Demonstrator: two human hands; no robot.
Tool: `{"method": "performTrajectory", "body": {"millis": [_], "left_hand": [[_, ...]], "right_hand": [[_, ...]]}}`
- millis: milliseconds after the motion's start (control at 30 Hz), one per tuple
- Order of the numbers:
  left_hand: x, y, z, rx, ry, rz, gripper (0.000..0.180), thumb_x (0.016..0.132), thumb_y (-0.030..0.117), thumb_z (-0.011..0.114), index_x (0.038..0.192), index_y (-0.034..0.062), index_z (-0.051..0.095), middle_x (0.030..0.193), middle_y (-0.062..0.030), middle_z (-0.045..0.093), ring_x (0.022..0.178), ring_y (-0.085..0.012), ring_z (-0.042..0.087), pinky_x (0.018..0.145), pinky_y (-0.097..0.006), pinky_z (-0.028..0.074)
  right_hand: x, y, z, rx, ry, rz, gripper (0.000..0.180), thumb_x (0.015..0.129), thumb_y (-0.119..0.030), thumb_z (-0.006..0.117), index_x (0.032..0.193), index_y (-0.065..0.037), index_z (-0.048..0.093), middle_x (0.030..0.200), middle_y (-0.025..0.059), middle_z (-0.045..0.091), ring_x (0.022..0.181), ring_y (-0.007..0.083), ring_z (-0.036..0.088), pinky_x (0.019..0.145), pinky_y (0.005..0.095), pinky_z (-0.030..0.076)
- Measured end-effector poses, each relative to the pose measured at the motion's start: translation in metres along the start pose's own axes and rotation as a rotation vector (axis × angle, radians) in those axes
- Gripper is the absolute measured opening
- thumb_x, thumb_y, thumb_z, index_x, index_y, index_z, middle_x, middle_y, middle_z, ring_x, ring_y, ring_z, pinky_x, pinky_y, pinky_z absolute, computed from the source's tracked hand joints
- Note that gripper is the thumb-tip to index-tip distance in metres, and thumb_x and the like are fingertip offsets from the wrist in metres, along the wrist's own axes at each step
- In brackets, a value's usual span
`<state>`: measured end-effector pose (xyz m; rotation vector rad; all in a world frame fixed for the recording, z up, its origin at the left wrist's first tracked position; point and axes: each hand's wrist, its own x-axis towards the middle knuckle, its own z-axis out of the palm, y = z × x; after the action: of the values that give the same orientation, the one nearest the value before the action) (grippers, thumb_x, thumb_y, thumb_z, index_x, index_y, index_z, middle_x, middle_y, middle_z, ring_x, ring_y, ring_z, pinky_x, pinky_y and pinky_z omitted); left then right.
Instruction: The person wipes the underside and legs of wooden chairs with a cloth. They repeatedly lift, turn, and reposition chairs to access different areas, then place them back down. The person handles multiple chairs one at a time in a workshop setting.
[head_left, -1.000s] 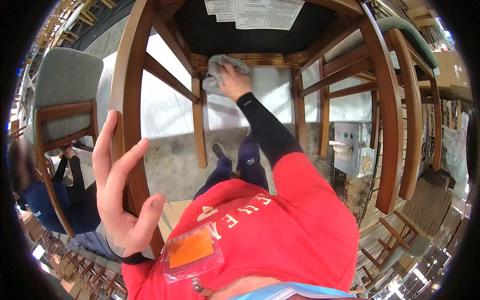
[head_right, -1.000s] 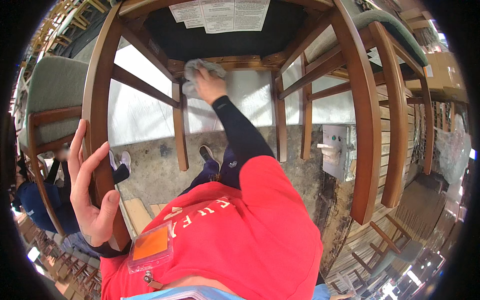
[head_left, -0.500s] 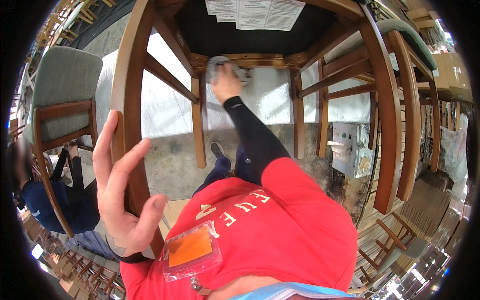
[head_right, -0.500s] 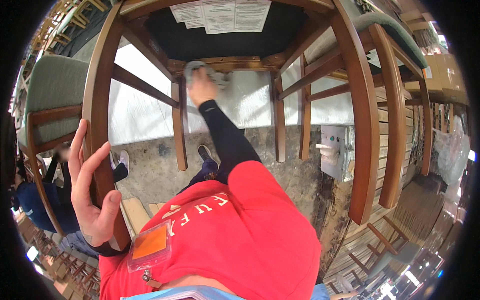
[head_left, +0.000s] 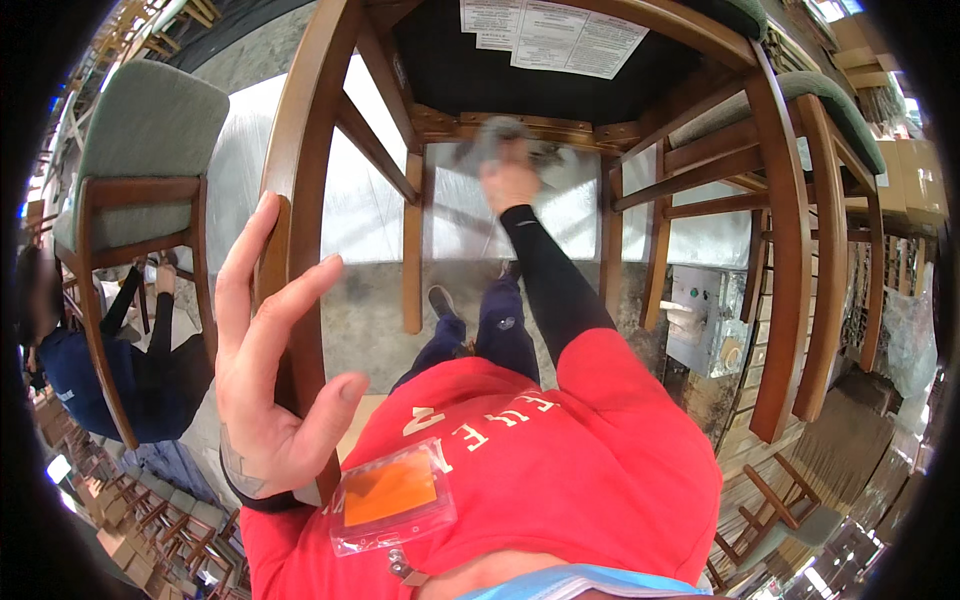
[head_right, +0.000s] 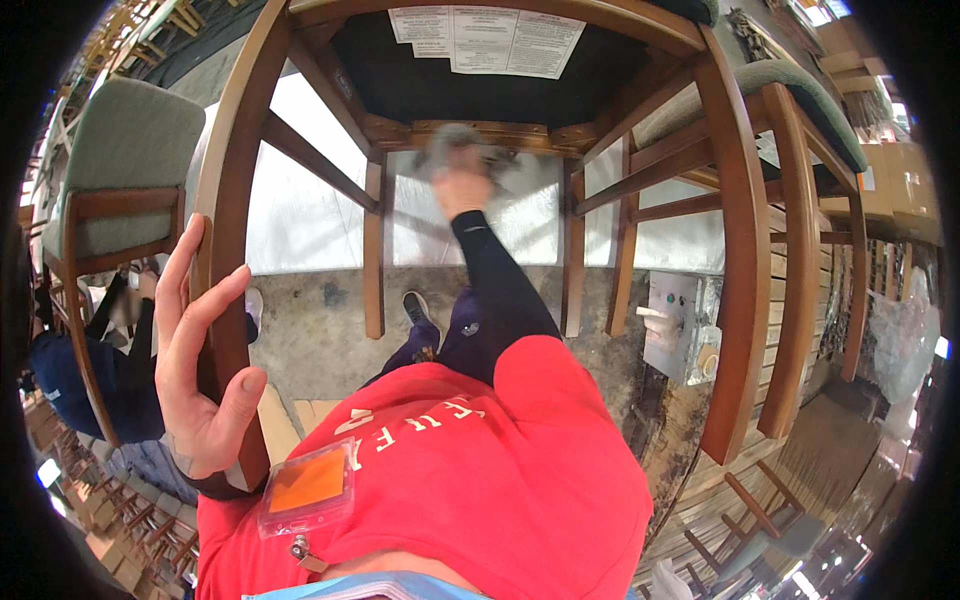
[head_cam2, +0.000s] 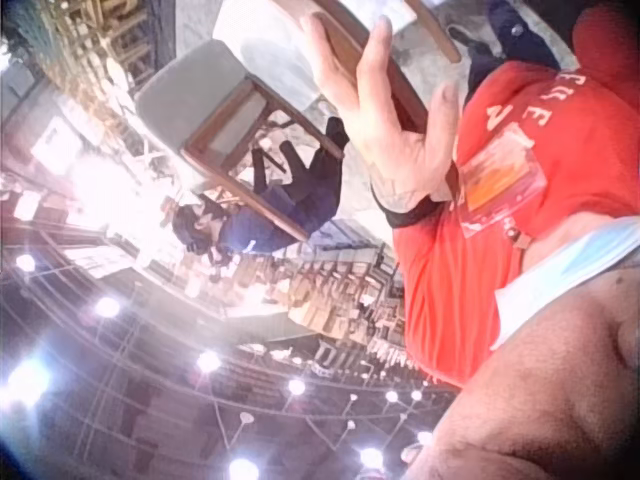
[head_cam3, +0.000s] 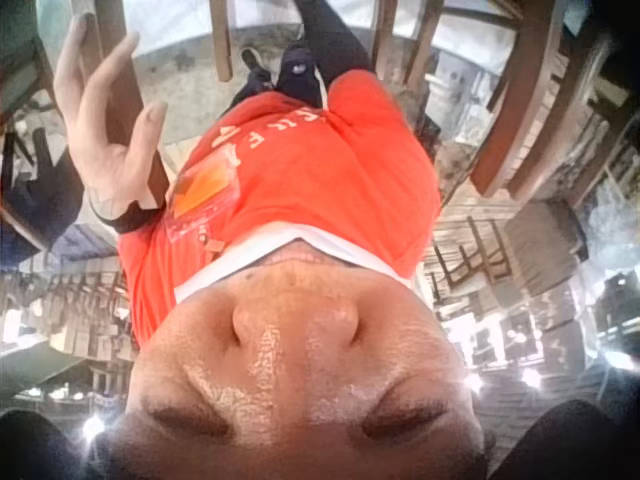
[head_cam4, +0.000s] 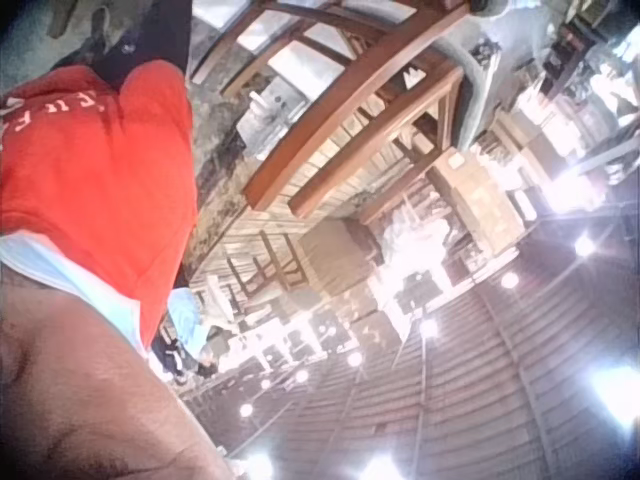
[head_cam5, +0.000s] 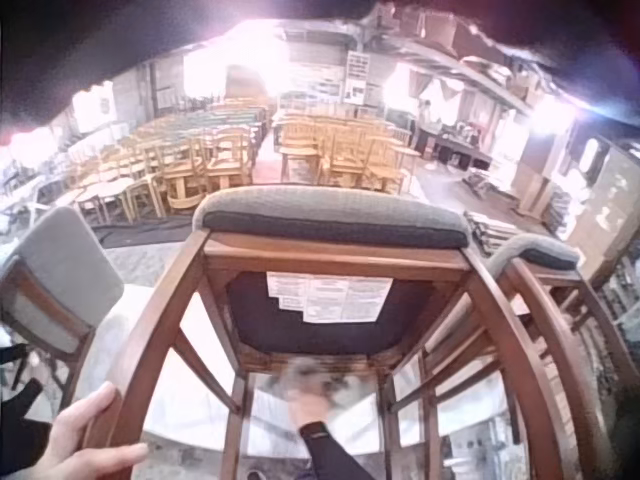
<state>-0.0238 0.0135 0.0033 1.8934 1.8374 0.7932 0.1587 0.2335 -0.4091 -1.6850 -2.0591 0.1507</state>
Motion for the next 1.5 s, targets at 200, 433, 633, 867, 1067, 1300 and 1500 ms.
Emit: {"method": "performTrajectory", "body": {"millis": [200,433,633,867,1067,1300,1500], "left_hand": [[-0.001,-0.007,0.000,0.015,-0.023,-0.010,0.063,0.080,0.042,0.064,0.126,-0.0001,0.067,0.157,-0.0273,0.037,0.148,-0.0412,0.033,0.120,-0.053,0.021],[-0.005,0.001,-0.002,0.022,-0.022,-0.057,0.060,0.077,0.035,0.066,0.125,-0.0014,0.067,0.158,-0.0276,0.035,0.149,-0.0413,0.031,0.121,-0.051,0.018],[-0.003,-0.006,0.000,-0.044,-0.004,-0.002,0.058,0.076,0.028,0.066,0.126,-0.0003,0.067,0.158,-0.0287,0.034,0.149,-0.0425,0.031,0.120,-0.051,0.022],[-0.009,-0.005,-0.005,-0.009,-0.008,-0.015,0.058,0.075,0.028,0.066,0.125,-0.0003,0.068,0.157,-0.0293,0.035,0.148,-0.0433,0.032,0.120,-0.051,0.021],[-0.007,-0.005,-0.005,-0.060,-0.003,0.008,0.061,0.072,0.029,0.066,0.125,-0.0003,0.068,0.156,-0.0296,0.036,0.148,-0.0430,0.033,0.121,-0.050,0.021],[-0.011,-0.005,-0.003,-0.032,0.042,-0.008,0.061,0.071,0.029,0.065,0.123,-0.0013,0.069,0.156,-0.0301,0.037,0.148,-0.0427,0.034,0.120,-0.050,0.022],[-0.008,-0.004,-0.006,-0.045,0.003,-0.007,0.059,0.073,0.029,0.065,0.124,-0.0017,0.068,0.156,-0.0300,0.037,0.148,-0.0421,0.034,0.121,-0.049,0.021]], "right_hand": [[0.030,-0.120,-0.012,0.537,-0.086,0.095,0.046,0.087,-0.028,0.065,0.125,-0.002,0.062,0.136,0.0210,0.054,0.120,0.0400,0.058,0.100,0.0454,0.050],[0.026,-0.096,-0.016,0.289,-0.217,-0.132,0.047,0.091,-0.037,0.062,0.129,-0.009,0.062,0.138,0.0155,0.056,0.104,0.0370,0.068,0.084,0.0511,0.056],[0.067,-0.110,-0.032,0.315,-0.351,-0.206,0.053,0.090,-0.037,0.063,0.134,-0.009,0.058,0.142,0.0124,0.056,0.110,0.0364,0.066,0.091,0.0471,0.055],[0.063,-0.102,-0.043,0.061,-0.605,-0.190,0.047,0.088,-0.034,0.063,0.128,-0.008,0.061,0.132,0.0125,0.061,0.103,0.0360,0.069,0.086,0.0483,0.056],[0.019,-0.081,-0.008,0.301,-0.131,-0.299,0.049,0.086,-0.029,0.068,0.131,-0.011,0.060,0.130,0.0088,0.059,0.099,0.0351,0.069,0.083,0.0476,0.057],[0.009,-0.077,-0.020,0.330,-0.165,-0.507,0.051,0.077,-0.015,0.075,0.127,-0.022,0.065,0.133,0.0024,0.057,0.107,0.0288,0.066,0.086,0.0421,0.057],[0.011,-0.080,0.004,0.159,-0.266,-0.502,0.044,0.079,-0.010,0.069,0.122,-0.019,0.067,0.132,0.0026,0.057,0.107,0.0316,0.065,0.087,0.0451,0.057]]}}
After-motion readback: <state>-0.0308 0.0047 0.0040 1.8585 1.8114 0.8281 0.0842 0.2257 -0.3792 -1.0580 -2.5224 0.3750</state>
